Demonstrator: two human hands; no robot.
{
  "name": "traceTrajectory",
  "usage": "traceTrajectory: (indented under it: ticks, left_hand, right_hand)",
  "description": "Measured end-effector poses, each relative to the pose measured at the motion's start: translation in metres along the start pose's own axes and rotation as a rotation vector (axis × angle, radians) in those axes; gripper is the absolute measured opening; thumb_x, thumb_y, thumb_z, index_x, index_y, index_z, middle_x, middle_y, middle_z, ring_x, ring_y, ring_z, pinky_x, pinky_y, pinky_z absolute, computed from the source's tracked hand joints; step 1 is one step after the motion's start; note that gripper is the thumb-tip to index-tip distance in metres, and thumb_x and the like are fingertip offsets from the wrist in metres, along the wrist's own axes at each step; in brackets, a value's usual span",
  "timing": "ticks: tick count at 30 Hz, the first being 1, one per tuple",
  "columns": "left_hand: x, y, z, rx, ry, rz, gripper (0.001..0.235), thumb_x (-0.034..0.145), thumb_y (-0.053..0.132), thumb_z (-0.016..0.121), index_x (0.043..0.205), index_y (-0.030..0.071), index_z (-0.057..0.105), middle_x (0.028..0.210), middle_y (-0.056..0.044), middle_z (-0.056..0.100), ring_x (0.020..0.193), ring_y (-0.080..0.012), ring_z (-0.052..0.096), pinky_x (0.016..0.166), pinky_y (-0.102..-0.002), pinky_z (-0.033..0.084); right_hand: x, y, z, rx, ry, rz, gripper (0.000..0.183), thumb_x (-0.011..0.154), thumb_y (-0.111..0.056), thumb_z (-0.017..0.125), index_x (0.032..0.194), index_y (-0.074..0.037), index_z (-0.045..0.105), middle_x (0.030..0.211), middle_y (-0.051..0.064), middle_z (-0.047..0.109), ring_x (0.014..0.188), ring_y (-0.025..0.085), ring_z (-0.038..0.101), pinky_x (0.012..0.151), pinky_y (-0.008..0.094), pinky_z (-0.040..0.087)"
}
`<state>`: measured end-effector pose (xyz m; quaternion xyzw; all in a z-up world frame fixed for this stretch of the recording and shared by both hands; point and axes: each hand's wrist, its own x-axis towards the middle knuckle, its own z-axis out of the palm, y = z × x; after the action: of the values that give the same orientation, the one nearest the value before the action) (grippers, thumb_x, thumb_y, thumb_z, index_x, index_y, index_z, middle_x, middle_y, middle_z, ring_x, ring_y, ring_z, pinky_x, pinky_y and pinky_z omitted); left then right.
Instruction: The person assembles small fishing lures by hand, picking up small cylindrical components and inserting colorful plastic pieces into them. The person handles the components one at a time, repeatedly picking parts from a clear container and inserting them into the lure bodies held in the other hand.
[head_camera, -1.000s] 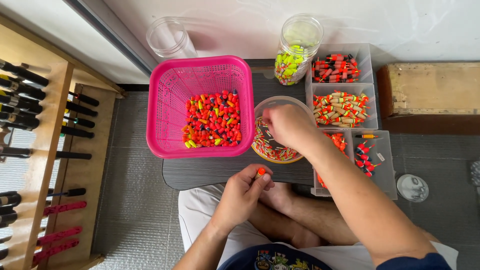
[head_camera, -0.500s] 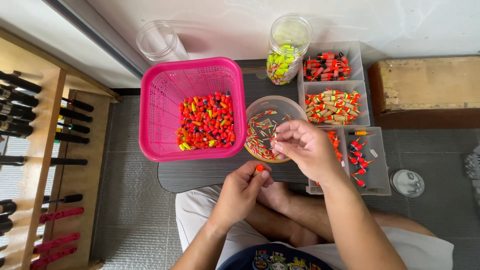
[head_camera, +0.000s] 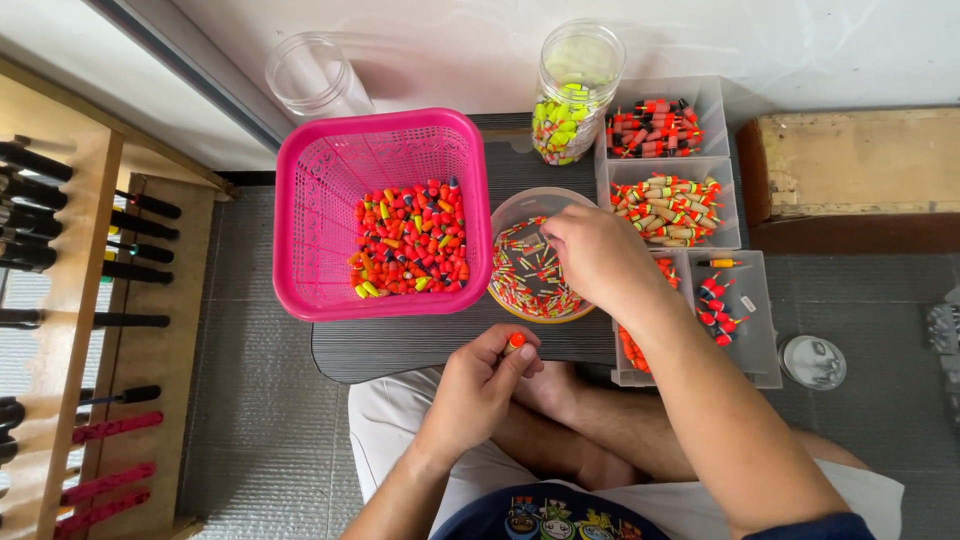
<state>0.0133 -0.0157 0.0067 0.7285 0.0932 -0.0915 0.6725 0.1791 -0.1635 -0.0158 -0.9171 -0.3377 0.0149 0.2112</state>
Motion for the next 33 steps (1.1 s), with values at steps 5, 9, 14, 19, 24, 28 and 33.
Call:
traceTrajectory:
  ticks: [5,9,14,19,24,28,33]
  left_hand:
    - [-0.001,-0.002,-0.006,0.003,0.010,-0.018,0.015,0.093,0.020,0.056,0.098,0.009,0.065,0.079,-0.003,0.071,0.076,-0.0086,0.067,0.073,-0.022,0.051]
    - [-0.001,-0.003,-0.011,0.016,0.008,-0.030,0.015,0.093,0.022,0.056,0.099,0.011,0.064,0.079,-0.004,0.072,0.076,-0.0082,0.068,0.071,-0.022,0.051]
    - [0.001,-0.008,-0.014,0.002,0.007,-0.025,0.015,0.094,0.021,0.055,0.099,0.011,0.064,0.079,-0.003,0.071,0.074,-0.0081,0.065,0.070,-0.023,0.050]
    - [0.000,-0.007,-0.010,-0.006,-0.002,-0.020,0.015,0.093,0.021,0.055,0.099,0.010,0.065,0.078,-0.003,0.071,0.073,-0.0078,0.065,0.071,-0.022,0.050]
    - [-0.001,-0.009,-0.011,-0.031,0.012,0.022,0.014,0.094,0.019,0.055,0.100,0.009,0.064,0.078,-0.004,0.071,0.075,-0.0092,0.067,0.073,-0.023,0.051]
    - [0.000,-0.004,-0.013,0.000,0.007,0.038,0.015,0.094,0.020,0.054,0.099,0.009,0.064,0.079,-0.001,0.069,0.076,-0.0085,0.063,0.074,-0.024,0.049]
    - [0.002,-0.001,-0.006,-0.035,0.003,0.036,0.016,0.094,0.020,0.055,0.099,0.008,0.064,0.079,-0.002,0.070,0.076,-0.0083,0.065,0.075,-0.022,0.051]
  right_hand:
    - [0.041,-0.013,0.018,-0.292,-0.437,0.101,0.014,0.082,-0.007,0.053,0.085,-0.011,0.066,0.083,0.011,0.067,0.077,0.037,0.065,0.061,0.047,0.049]
    - [0.049,-0.019,0.030,-0.329,-0.449,0.281,0.034,0.086,-0.007,0.041,0.072,-0.012,0.071,0.075,0.007,0.071,0.074,0.030,0.067,0.061,0.042,0.051]
    - [0.054,-0.011,0.043,-0.420,-0.536,0.192,0.026,0.084,-0.003,0.047,0.081,-0.009,0.073,0.082,0.009,0.072,0.077,0.032,0.069,0.065,0.042,0.053]
    - [0.053,-0.008,0.045,-0.555,-0.626,-0.005,0.022,0.084,-0.005,0.053,0.091,-0.014,0.072,0.088,0.005,0.072,0.083,0.026,0.070,0.062,0.039,0.057]
    - [0.027,-0.017,0.002,0.184,-0.172,0.164,0.015,0.084,-0.011,0.061,0.098,-0.011,0.066,0.078,-0.001,0.072,0.077,0.022,0.065,0.069,0.037,0.046]
    - [-0.006,-0.040,-0.024,0.615,-0.089,0.365,0.009,0.086,-0.008,0.067,0.092,-0.011,0.073,0.076,-0.004,0.069,0.064,0.005,0.057,0.062,0.021,0.048]
    - [-0.044,-0.039,-0.009,1.367,0.066,0.354,0.004,0.087,-0.003,0.063,0.091,-0.004,0.062,0.090,0.018,0.072,0.081,0.021,0.069,0.065,0.028,0.056]
